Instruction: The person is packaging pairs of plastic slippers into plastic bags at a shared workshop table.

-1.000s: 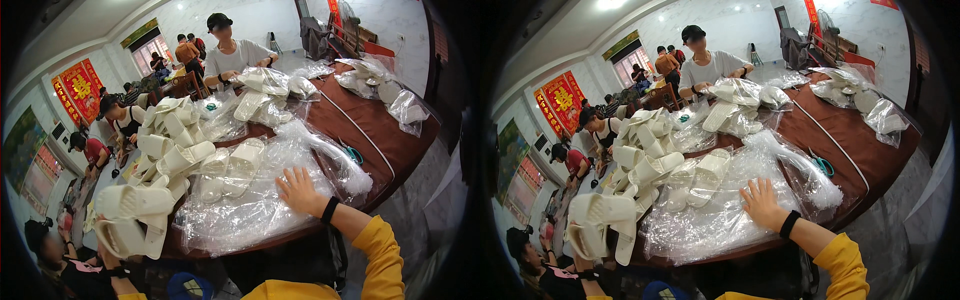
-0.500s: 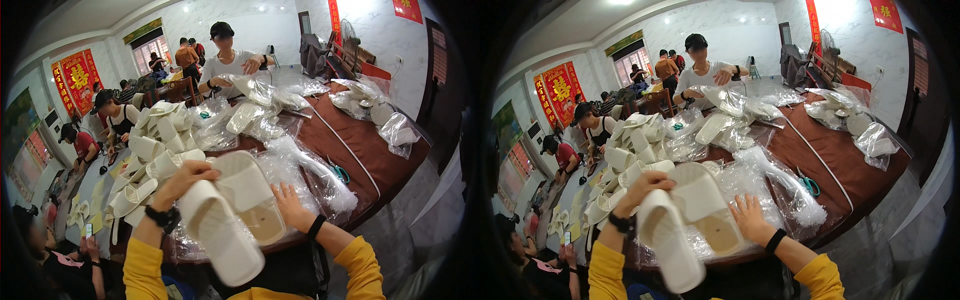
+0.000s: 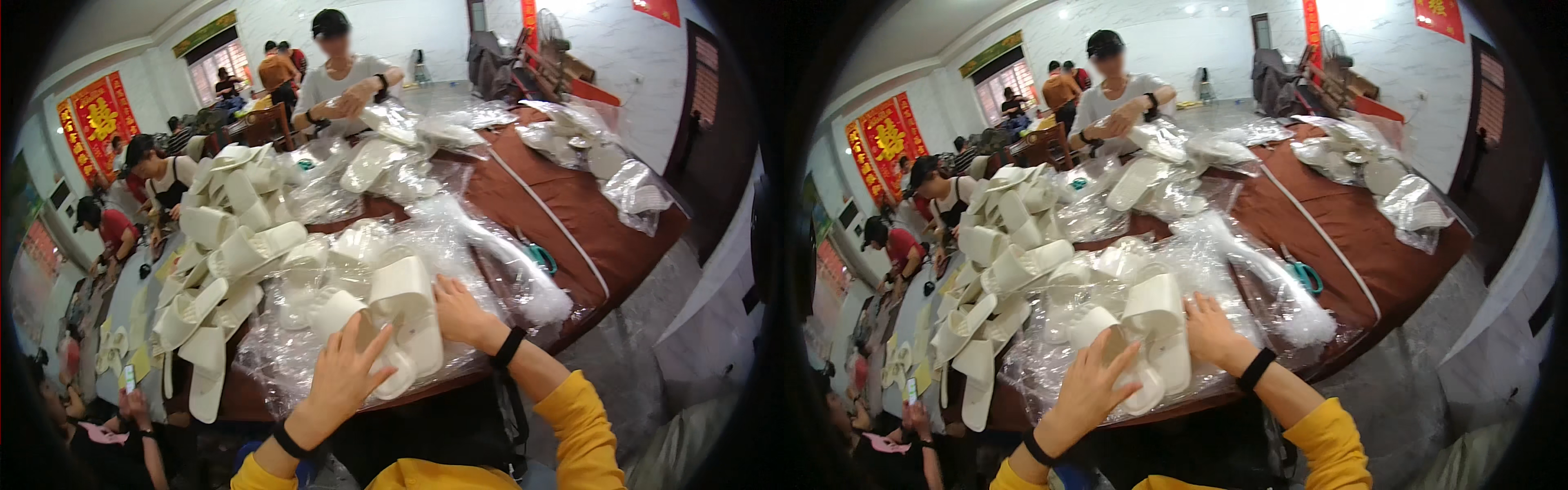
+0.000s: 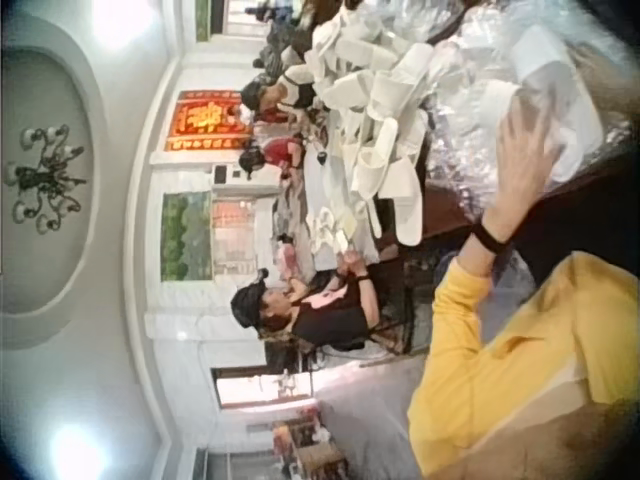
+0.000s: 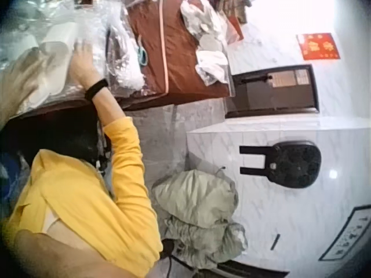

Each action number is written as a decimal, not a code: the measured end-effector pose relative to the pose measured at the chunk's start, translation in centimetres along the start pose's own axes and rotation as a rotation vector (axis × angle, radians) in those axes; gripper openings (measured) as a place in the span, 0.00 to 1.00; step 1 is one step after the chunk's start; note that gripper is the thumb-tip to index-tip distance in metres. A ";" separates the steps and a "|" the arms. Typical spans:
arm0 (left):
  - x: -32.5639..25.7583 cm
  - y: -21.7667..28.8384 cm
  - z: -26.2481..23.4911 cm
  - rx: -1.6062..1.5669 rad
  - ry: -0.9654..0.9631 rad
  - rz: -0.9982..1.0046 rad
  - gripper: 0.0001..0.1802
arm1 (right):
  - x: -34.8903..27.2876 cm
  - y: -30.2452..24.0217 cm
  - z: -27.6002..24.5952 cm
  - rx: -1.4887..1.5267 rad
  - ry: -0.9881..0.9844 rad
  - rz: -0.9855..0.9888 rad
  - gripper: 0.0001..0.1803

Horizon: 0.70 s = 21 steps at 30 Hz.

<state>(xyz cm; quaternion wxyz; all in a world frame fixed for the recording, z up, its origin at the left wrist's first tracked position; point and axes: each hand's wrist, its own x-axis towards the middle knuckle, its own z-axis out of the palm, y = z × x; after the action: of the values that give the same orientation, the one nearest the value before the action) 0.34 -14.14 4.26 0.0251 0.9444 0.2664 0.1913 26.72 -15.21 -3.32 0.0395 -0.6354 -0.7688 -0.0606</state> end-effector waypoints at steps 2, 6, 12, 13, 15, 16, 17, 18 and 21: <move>-1.3 1.2 0.9 0.047 -0.052 0.028 0.35 | -0.1 0.1 -1.4 0.080 0.047 0.050 0.22; -4.0 2.0 3.2 0.058 -0.159 -0.094 0.39 | -5.4 -0.5 -6.4 0.581 0.475 0.138 0.16; -3.8 1.1 5.1 0.054 -0.099 0.022 0.38 | -18.2 3.9 -8.6 0.917 0.910 0.811 0.08; -3.7 1.0 4.7 0.015 -0.120 0.022 0.40 | -19.1 4.4 -7.7 0.878 0.919 0.889 0.08; -3.7 1.0 4.7 -0.026 -0.094 0.014 0.40 | -19.8 5.4 -5.3 0.942 0.901 0.883 0.08; -3.7 1.1 4.7 -0.058 -0.075 0.002 0.39 | -19.8 5.9 -4.4 1.019 0.880 0.877 0.08; -3.8 1.1 4.9 -0.056 -0.069 0.001 0.39 | -19.3 6.0 -3.8 1.056 0.851 0.911 0.08; -4.0 1.1 5.3 -0.038 -0.041 0.006 0.39 | -18.7 6.2 -3.5 1.054 0.853 0.905 0.08; -4.2 1.3 5.8 -0.033 0.004 -0.003 0.38 | -17.2 7.1 -2.9 0.756 0.901 0.836 0.08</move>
<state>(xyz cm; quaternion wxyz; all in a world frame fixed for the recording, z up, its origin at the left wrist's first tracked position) -0.16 -17.13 -2.33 0.0404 0.9430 0.2649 0.1973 36.86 -31.06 -2.50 0.5898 -0.7327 -0.3386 -0.0264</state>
